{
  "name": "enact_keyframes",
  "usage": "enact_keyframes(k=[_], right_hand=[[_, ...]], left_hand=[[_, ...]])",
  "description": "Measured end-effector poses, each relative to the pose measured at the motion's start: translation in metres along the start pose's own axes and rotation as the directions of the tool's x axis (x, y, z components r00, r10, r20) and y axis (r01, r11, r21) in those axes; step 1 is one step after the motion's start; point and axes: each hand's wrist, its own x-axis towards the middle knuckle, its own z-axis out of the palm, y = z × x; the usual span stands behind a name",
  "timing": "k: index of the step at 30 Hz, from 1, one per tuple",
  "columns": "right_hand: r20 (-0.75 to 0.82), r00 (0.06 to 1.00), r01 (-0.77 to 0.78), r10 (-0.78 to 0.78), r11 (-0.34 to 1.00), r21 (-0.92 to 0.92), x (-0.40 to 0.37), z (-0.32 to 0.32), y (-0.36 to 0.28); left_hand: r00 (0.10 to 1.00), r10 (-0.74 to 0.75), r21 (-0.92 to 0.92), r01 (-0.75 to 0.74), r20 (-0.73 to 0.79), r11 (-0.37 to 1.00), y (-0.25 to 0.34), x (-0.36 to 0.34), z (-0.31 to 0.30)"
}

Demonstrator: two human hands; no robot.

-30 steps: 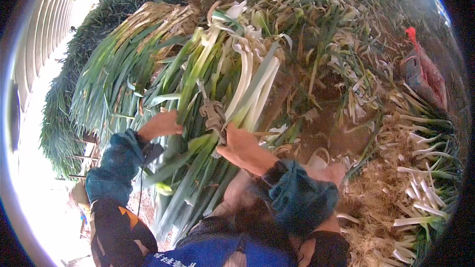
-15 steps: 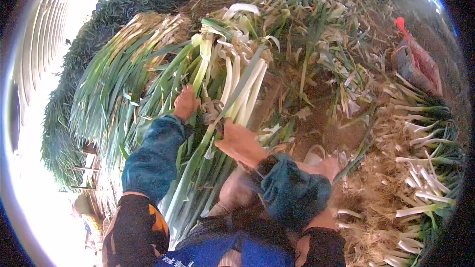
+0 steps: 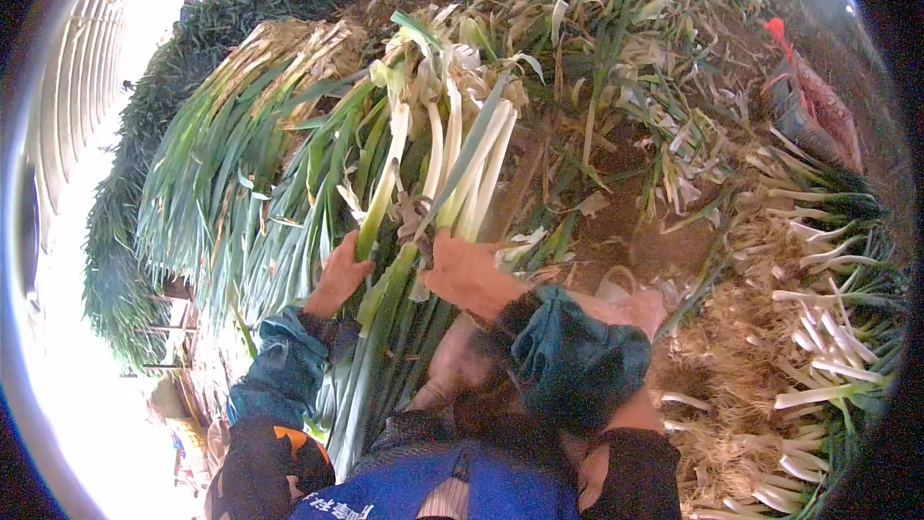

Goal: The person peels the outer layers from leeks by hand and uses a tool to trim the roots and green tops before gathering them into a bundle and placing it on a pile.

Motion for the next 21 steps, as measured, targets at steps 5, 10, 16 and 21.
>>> enact_keyframes(k=[5,10,16,21], right_hand=[[-0.021,0.999,-0.037,0.037,0.999,-0.007,0.013,0.002,0.005],[-0.095,0.991,-0.097,0.098,0.995,0.016,0.03,0.0,0.017],[-0.037,0.99,-0.137,0.136,0.99,-0.024,0.034,-0.004,0.015],[-0.135,0.99,-0.045,0.048,0.999,0.02,0.041,0.001,0.032]], left_hand=[[0.997,-0.03,-0.02,0.032,0.072,0.999,0.018,-0.022,-0.006],[0.993,-0.069,0.001,0.069,0.099,0.998,0.026,-0.026,-0.005],[0.993,-0.035,0.016,0.034,0.115,0.999,0.03,-0.03,-0.002],[0.993,-0.006,0.04,0.001,0.121,0.999,0.04,-0.036,-0.008]])
